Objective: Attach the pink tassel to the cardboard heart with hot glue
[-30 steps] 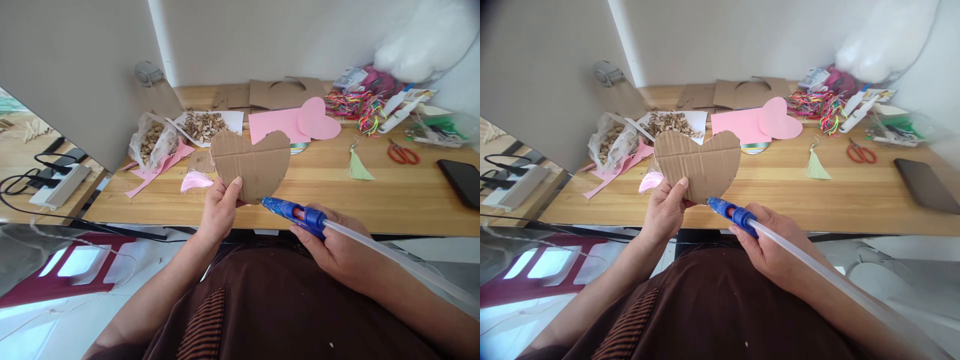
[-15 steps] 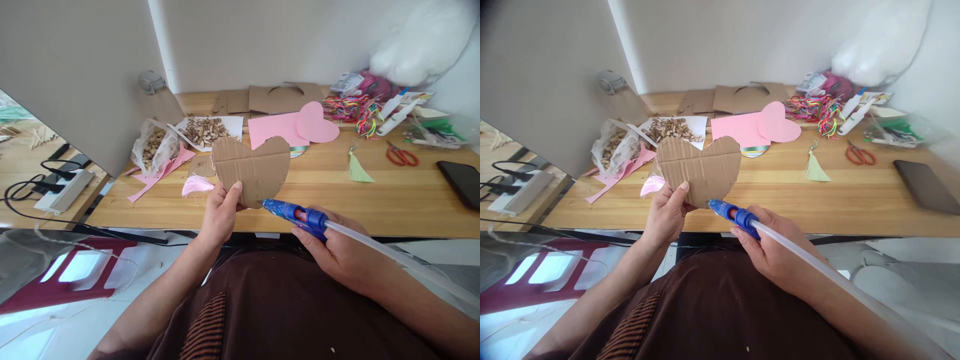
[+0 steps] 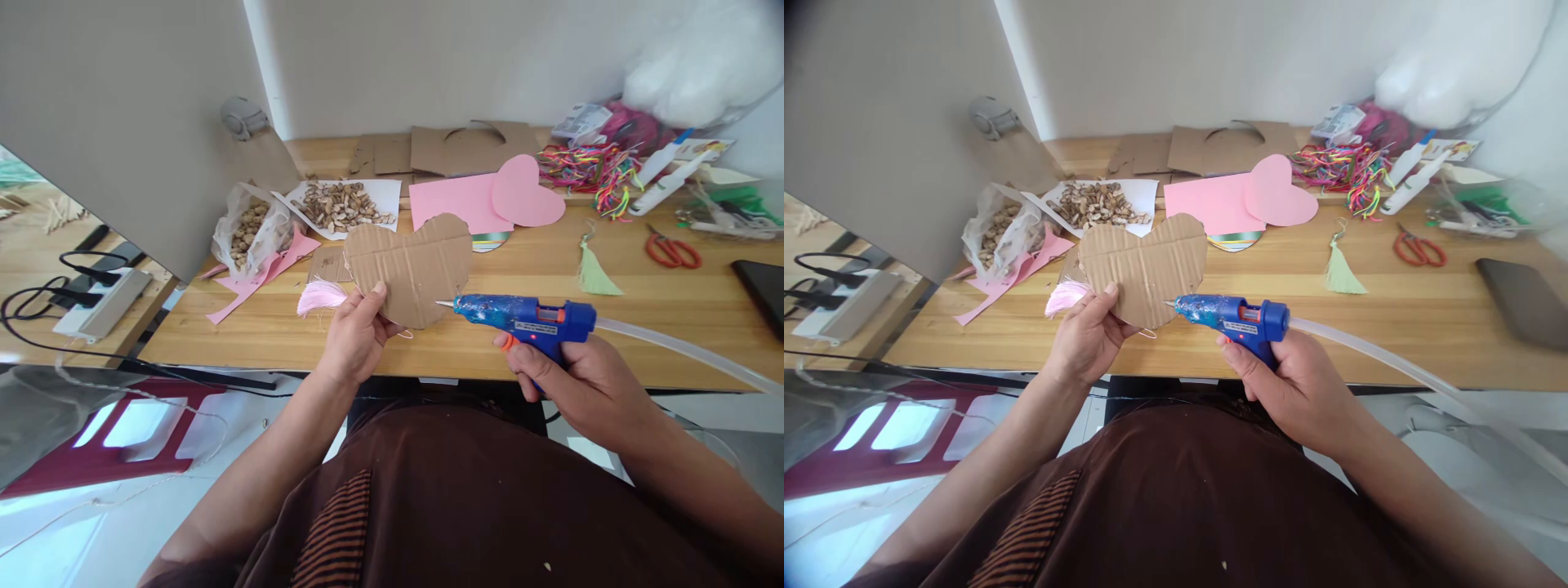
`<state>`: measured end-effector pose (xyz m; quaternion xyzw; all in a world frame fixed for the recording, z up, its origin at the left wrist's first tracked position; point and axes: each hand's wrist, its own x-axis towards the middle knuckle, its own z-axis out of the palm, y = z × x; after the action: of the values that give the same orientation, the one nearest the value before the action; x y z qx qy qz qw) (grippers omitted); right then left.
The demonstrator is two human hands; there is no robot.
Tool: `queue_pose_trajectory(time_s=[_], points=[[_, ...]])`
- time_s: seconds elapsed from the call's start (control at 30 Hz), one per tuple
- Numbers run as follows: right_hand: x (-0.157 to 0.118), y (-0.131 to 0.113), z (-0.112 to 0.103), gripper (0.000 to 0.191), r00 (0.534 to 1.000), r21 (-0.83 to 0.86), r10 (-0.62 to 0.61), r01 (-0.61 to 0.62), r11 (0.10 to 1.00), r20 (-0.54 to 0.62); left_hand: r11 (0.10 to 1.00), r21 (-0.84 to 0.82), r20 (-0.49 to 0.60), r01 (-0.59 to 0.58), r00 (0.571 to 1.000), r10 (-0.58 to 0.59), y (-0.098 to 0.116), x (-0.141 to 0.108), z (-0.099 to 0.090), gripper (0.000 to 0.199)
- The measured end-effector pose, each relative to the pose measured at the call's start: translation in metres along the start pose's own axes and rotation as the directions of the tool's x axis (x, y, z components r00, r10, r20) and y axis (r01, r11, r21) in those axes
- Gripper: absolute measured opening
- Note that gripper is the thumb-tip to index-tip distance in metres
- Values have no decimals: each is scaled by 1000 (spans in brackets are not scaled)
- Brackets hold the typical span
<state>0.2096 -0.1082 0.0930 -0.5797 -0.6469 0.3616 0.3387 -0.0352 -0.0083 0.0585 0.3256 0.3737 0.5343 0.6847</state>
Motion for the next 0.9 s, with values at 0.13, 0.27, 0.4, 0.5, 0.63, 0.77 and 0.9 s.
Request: queue_pose_trajectory(time_s=[0.13,0.27,0.4,0.5,0.63,0.77,0.9], points=[[5,0,2,33,999,-31,-13,14,999,29,999,-8,-15,33,999,-33,0,3,-2,39],[10,0,5,32,998,-123,-45,50,991,48,999,-10,-18,50,999,-50,-1,6,-4,37],[14,-1,7,34,997,-169,-51,59,984,52,998,-21,-26,67,997,-68,-1,8,-5,33],[18,0,8,34,995,-193,-57,72,979,82,996,-24,-25,86,996,-87,-1,9,-5,34],[22,0,10,30,986,-340,-153,166,926,64,996,6,-28,85,996,-85,-1,10,-5,40],[27,1,9,21,972,-494,-219,234,837,89,998,27,-46,63,997,-62,-2,11,-5,43],[29,1,3,15,971,-551,-240,209,808,15,996,69,-56,56,997,-52,-2,19,-10,40]])
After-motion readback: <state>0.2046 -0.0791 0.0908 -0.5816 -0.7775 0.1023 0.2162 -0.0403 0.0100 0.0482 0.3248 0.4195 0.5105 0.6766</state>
